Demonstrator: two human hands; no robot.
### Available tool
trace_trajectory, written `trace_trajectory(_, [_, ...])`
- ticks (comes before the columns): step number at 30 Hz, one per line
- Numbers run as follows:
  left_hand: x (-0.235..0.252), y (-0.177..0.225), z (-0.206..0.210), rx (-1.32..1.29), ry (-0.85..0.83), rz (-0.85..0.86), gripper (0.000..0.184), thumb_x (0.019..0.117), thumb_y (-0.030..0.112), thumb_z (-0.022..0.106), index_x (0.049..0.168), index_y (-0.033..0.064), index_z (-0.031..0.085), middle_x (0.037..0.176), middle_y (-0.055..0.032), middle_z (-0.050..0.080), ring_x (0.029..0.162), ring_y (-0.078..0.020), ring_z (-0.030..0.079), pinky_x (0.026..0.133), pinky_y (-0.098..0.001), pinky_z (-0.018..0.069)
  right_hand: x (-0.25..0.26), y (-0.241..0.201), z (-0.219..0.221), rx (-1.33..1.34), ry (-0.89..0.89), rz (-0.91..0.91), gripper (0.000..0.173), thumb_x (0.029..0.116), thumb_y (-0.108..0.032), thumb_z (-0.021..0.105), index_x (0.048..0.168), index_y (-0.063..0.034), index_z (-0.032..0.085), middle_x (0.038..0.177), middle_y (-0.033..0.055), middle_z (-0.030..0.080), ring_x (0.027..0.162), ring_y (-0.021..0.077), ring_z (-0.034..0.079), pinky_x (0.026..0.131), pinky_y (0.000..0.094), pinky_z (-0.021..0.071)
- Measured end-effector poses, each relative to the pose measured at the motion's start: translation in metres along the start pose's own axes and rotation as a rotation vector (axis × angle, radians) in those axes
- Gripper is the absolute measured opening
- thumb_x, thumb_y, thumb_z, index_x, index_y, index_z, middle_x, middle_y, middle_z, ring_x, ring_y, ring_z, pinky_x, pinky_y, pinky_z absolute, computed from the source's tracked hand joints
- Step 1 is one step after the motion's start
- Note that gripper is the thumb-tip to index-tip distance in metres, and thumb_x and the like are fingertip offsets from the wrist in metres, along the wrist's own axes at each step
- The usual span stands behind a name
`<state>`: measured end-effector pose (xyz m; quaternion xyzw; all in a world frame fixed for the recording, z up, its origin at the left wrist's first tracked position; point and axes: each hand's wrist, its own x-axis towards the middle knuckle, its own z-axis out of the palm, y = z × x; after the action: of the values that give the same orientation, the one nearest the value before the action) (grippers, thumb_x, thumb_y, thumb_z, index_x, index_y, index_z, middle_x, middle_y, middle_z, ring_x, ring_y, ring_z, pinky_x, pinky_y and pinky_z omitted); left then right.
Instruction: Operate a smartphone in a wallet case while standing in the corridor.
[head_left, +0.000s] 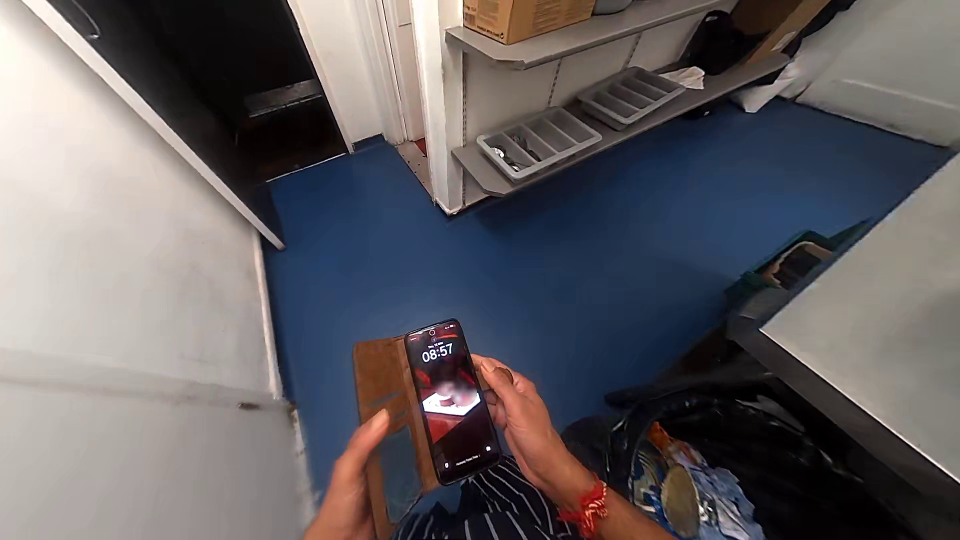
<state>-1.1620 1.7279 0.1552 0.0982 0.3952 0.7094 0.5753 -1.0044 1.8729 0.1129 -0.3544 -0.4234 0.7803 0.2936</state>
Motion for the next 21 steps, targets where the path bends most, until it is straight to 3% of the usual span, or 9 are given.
trace_trajectory(10, [0.155,0.061,0.016,0.040,-0.040,-0.097,0.040,0.0782,0.044,0.084,0.106,0.0168,0.076,0.100,-0.0079,0.078,0.092,-0.0168,0.076,0.082,-0.0366,0.0638,0.137,-0.052,-0.003,-0.031,0.103,-0.013,0.042,0.1105,-0.025,0.039,0.133,0.0017,0.063,0.119,0.0150,0.072,0.103,0.0218,0.072,0.087,0.0361,0.0615])
trace_trajectory(21, [0.318,0.135,0.023,0.104,-0.301,-0.224,0.040,0.0804,0.043,0.083,0.109,0.0162,0.074,0.102,-0.0078,0.078,0.094,-0.0169,0.076,0.085,-0.0373,0.0635,0.244,-0.101,0.020,-0.007,0.362,-0.175,0.043,0.1110,-0.026,0.038,0.133,0.0009,0.063,0.118,0.0152,0.072,0.103,0.0225,0.072,0.087,0.0368,0.0616])
